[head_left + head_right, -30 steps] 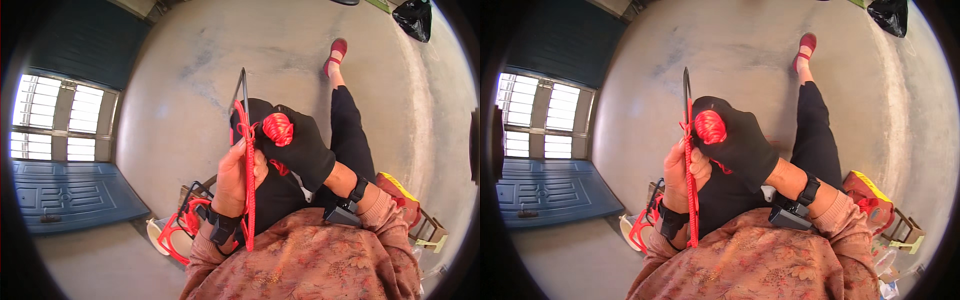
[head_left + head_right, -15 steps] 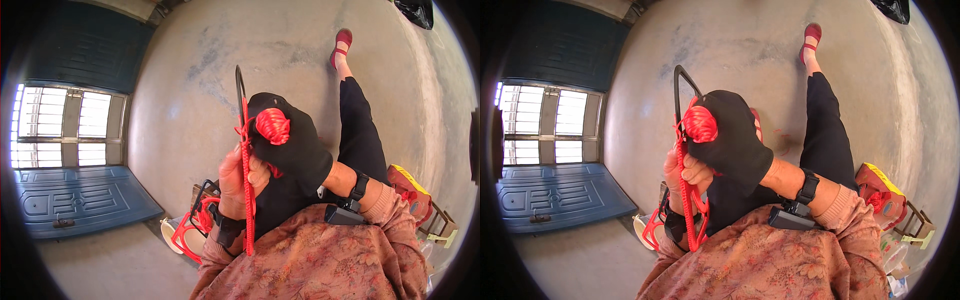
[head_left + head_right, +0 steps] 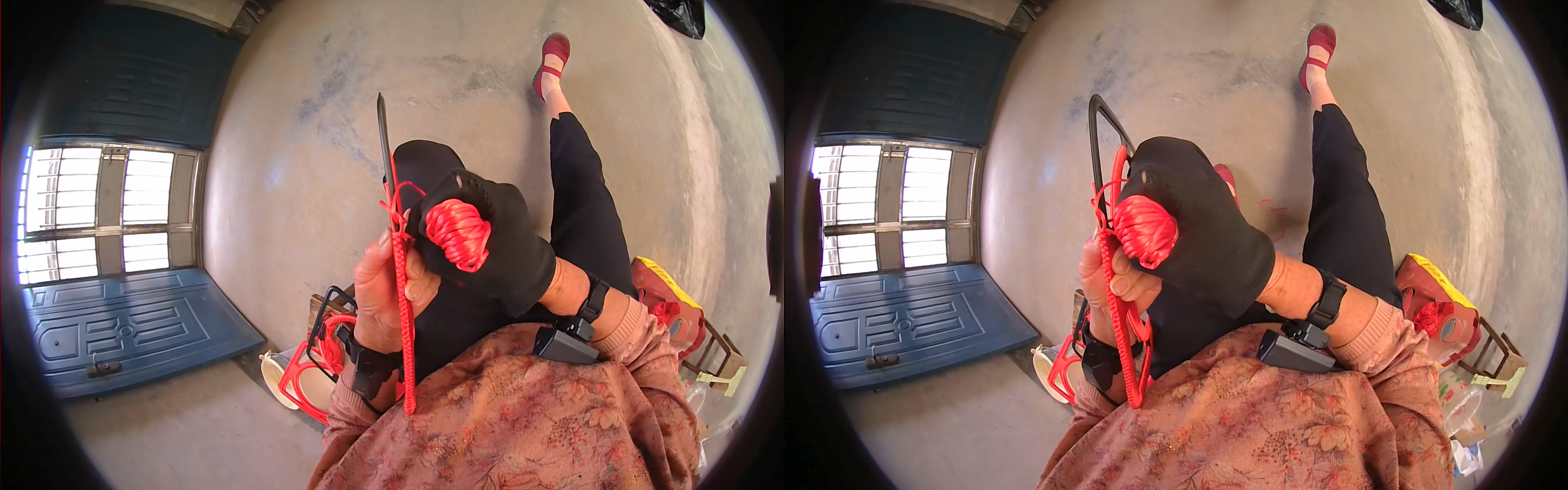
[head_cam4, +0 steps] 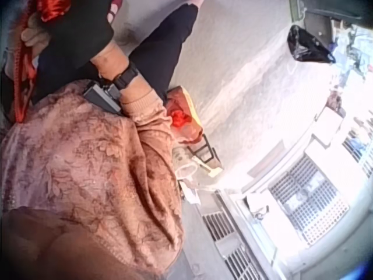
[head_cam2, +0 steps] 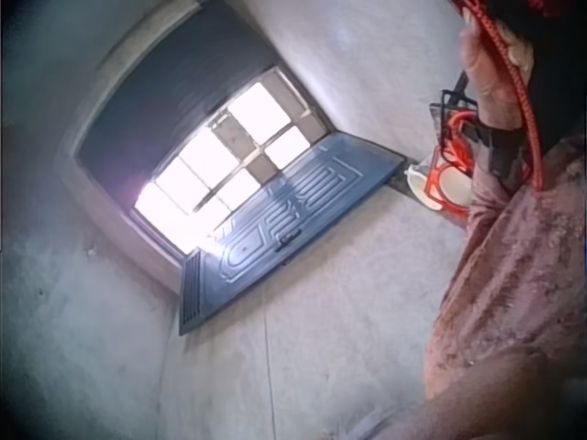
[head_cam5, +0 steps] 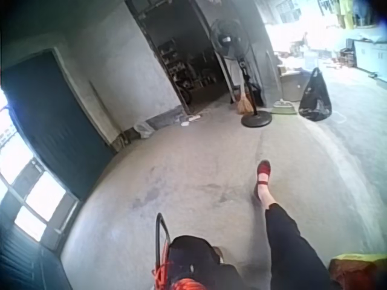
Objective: The person is wrapping a red cord around the handle of a metal frame.
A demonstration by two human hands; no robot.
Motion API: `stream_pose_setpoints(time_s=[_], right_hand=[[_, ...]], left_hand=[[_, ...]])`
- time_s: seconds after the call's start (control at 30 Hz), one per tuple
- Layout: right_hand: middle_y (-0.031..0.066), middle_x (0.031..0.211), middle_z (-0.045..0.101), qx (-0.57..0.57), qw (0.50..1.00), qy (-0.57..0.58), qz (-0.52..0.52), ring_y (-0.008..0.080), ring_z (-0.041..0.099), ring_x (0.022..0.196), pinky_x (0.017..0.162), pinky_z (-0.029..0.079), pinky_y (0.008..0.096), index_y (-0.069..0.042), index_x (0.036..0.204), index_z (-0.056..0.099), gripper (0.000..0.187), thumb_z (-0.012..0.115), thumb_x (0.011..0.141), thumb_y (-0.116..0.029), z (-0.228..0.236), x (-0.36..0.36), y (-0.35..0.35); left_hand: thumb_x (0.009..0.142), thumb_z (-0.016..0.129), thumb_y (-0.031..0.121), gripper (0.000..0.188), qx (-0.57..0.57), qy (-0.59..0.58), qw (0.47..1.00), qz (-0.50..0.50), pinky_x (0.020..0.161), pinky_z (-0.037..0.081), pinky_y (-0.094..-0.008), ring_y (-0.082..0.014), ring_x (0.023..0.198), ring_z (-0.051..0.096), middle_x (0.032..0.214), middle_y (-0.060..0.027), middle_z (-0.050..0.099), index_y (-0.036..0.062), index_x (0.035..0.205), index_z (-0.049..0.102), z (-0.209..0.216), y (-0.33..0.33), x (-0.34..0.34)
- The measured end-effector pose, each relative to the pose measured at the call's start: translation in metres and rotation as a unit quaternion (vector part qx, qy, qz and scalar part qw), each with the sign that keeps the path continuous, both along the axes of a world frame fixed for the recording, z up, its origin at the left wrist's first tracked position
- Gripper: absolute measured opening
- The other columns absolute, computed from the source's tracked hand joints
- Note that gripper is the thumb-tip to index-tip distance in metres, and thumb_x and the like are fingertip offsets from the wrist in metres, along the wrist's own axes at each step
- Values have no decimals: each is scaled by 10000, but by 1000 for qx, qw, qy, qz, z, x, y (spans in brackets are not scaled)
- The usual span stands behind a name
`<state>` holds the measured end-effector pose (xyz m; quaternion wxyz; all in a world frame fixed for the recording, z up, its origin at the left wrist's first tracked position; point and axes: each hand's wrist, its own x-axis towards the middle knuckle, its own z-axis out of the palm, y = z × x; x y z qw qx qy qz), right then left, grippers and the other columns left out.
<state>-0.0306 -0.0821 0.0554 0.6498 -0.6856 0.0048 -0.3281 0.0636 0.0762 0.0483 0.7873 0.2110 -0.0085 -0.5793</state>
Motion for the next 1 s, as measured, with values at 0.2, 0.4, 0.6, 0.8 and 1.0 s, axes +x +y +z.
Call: stream_pose_setpoints(time_s=[0.2, 0.4, 0.6, 0.8, 1.0], right_hand=[[100, 729, 583, -19, 998, -22, -54, 180, 566, 637, 610, 466, 297, -25, 874, 586, 184, 703, 734, -11, 9, -6, -7], [93, 720, 610, -91, 989, 82, -82, 142, 565, 614, 601, 471, 283, -23, 868, 586, 167, 706, 752, -14, -10, -22, -25], [55, 691, 631, 227, 944, 236, -48, 140, 646, 646, 584, 510, 285, -28, 880, 581, 160, 706, 803, -93, -22, -45, -31], [46, 755, 608, 281, 927, 246, -36, 106, 604, 642, 577, 498, 267, -18, 871, 570, 158, 703, 796, -58, -43, -55, -36], [27, 721, 536, 455, 877, 157, -16, 108, 555, 619, 563, 463, 261, -25, 886, 511, 150, 645, 818, -15, -34, -58, -18]], left_hand=[[917, 543, 270, 206, 42, 12, 999, -30, 463, 409, -292, -205, 529, 574, 756, -146, 661, 103, 992, 638, 2, -12, 1], [913, 569, 213, 232, 167, -68, 984, 7, 599, 533, -337, -238, 661, 642, 821, -135, 661, 37, 1062, 600, -10, -38, -7], [917, 581, 147, 205, 156, -93, 983, -28, 704, 567, -344, -217, 762, 662, 866, -134, 658, -3, 1056, 594, -30, -53, -29], [906, 607, 159, 280, 166, -112, 979, -38, 703, 567, -313, -188, 769, 657, 862, -121, 651, -1, 1134, 577, -26, -59, -40], [910, 605, 134, 268, 154, -129, 978, -59, 708, 567, -307, -177, 776, 656, 885, -105, 652, -4, 1137, 572, -33, -52, -39]])
